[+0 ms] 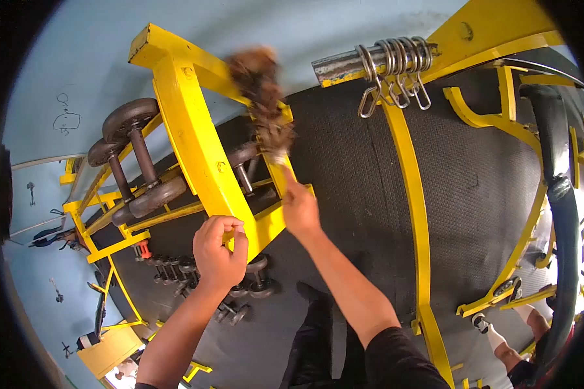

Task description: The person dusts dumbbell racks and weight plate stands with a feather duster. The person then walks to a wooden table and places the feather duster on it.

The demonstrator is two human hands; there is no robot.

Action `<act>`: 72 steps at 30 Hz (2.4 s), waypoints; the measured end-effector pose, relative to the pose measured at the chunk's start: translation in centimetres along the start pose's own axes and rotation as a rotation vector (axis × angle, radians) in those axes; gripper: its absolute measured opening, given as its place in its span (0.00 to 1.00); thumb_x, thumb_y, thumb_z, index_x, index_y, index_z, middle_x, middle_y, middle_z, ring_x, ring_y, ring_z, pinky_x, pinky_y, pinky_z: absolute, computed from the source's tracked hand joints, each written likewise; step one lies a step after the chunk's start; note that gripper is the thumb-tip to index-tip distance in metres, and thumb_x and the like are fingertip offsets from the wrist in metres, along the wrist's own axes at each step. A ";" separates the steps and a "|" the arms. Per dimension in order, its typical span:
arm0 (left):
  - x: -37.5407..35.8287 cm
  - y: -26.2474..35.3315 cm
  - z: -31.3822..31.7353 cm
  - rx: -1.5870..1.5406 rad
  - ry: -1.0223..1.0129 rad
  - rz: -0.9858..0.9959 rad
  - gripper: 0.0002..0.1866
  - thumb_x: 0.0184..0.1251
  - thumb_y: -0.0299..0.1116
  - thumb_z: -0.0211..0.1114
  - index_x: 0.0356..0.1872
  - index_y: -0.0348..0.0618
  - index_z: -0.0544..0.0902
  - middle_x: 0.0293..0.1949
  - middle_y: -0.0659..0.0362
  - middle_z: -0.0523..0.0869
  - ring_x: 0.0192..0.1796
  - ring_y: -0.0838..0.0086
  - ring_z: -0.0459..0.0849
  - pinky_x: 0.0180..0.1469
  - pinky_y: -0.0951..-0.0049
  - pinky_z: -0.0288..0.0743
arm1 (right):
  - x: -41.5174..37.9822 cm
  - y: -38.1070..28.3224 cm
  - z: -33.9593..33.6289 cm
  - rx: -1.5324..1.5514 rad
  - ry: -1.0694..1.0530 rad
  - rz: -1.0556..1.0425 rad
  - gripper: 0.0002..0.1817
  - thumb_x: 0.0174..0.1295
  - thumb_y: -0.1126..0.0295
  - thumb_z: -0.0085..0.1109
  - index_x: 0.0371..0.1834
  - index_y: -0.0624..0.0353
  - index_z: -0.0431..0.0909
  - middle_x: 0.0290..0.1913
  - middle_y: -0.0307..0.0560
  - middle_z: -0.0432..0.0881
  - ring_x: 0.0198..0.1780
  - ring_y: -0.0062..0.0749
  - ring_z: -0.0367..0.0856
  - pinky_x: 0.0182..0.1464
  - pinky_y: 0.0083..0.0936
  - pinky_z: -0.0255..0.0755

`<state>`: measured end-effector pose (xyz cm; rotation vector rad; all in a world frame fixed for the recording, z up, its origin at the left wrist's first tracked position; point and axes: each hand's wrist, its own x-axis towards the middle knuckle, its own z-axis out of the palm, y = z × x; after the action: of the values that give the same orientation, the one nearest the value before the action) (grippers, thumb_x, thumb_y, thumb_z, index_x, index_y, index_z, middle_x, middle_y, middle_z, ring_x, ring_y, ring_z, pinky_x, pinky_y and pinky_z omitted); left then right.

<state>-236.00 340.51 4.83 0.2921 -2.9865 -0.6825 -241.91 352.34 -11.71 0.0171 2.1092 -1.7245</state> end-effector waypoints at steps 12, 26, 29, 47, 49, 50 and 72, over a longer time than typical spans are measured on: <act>-0.3 -0.2 0.2 0.017 0.044 -0.002 0.04 0.59 0.30 0.66 0.34 0.47 0.81 0.32 0.59 0.86 0.38 0.59 0.85 0.42 0.59 0.73 | -0.7 5.1 -1.4 -0.385 -0.022 0.250 0.27 0.67 0.74 0.47 0.71 0.48 0.74 0.48 0.64 0.85 0.50 0.56 0.86 0.50 0.41 0.79; -0.3 0.2 -0.2 0.004 0.093 -0.040 0.04 0.60 0.33 0.65 0.33 0.47 0.82 0.34 0.60 0.87 0.38 0.61 0.85 0.44 0.60 0.73 | -3.1 0.3 -14.6 -0.897 -0.224 0.289 0.25 0.68 0.68 0.50 0.68 0.37 0.78 0.47 0.52 0.87 0.47 0.51 0.87 0.51 0.44 0.80; -0.5 0.1 -0.1 0.006 0.088 -0.061 0.05 0.60 0.34 0.65 0.34 0.46 0.82 0.34 0.60 0.87 0.39 0.61 0.85 0.45 0.60 0.73 | -4.2 1.3 -15.4 -0.898 -0.238 0.394 0.25 0.72 0.69 0.42 0.70 0.37 0.75 0.58 0.55 0.83 0.53 0.55 0.85 0.56 0.41 0.80; -0.4 -0.2 -0.5 -0.047 0.088 -0.117 0.07 0.56 0.33 0.68 0.35 0.48 0.81 0.34 0.60 0.86 0.39 0.61 0.84 0.44 0.58 0.73 | 17.8 -1.9 -12.1 -1.235 -0.330 0.142 0.22 0.68 0.67 0.49 0.64 0.39 0.80 0.55 0.62 0.83 0.56 0.57 0.83 0.54 0.50 0.78; -0.3 -0.2 -0.7 -0.052 0.079 -0.100 0.07 0.57 0.34 0.67 0.35 0.48 0.81 0.34 0.60 0.85 0.39 0.61 0.84 0.44 0.58 0.73 | 15.8 0.3 -11.7 -1.006 -0.319 0.075 0.22 0.69 0.68 0.48 0.64 0.42 0.80 0.56 0.62 0.83 0.56 0.57 0.83 0.52 0.49 0.78; -0.3 -0.2 -0.8 -0.051 0.077 -0.108 0.07 0.58 0.35 0.67 0.35 0.49 0.81 0.33 0.60 0.85 0.38 0.62 0.84 0.44 0.59 0.73 | 13.5 -0.6 -10.9 -0.882 -0.243 0.017 0.22 0.70 0.68 0.48 0.65 0.44 0.79 0.57 0.62 0.83 0.55 0.58 0.83 0.52 0.49 0.78; -23.9 -9.0 9.7 -0.897 0.704 -0.742 0.14 0.71 0.26 0.59 0.55 0.36 0.77 0.49 0.53 0.83 0.49 0.68 0.85 0.51 0.70 0.80 | -31.2 -5.9 -1.7 -0.726 -0.416 -0.302 0.24 0.71 0.74 0.45 0.69 0.67 0.71 0.54 0.66 0.82 0.53 0.56 0.83 0.58 0.39 0.74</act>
<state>-212.05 341.47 -8.33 1.2332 -1.6397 -1.4696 -215.47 360.28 4.14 -0.8233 2.3420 -0.8828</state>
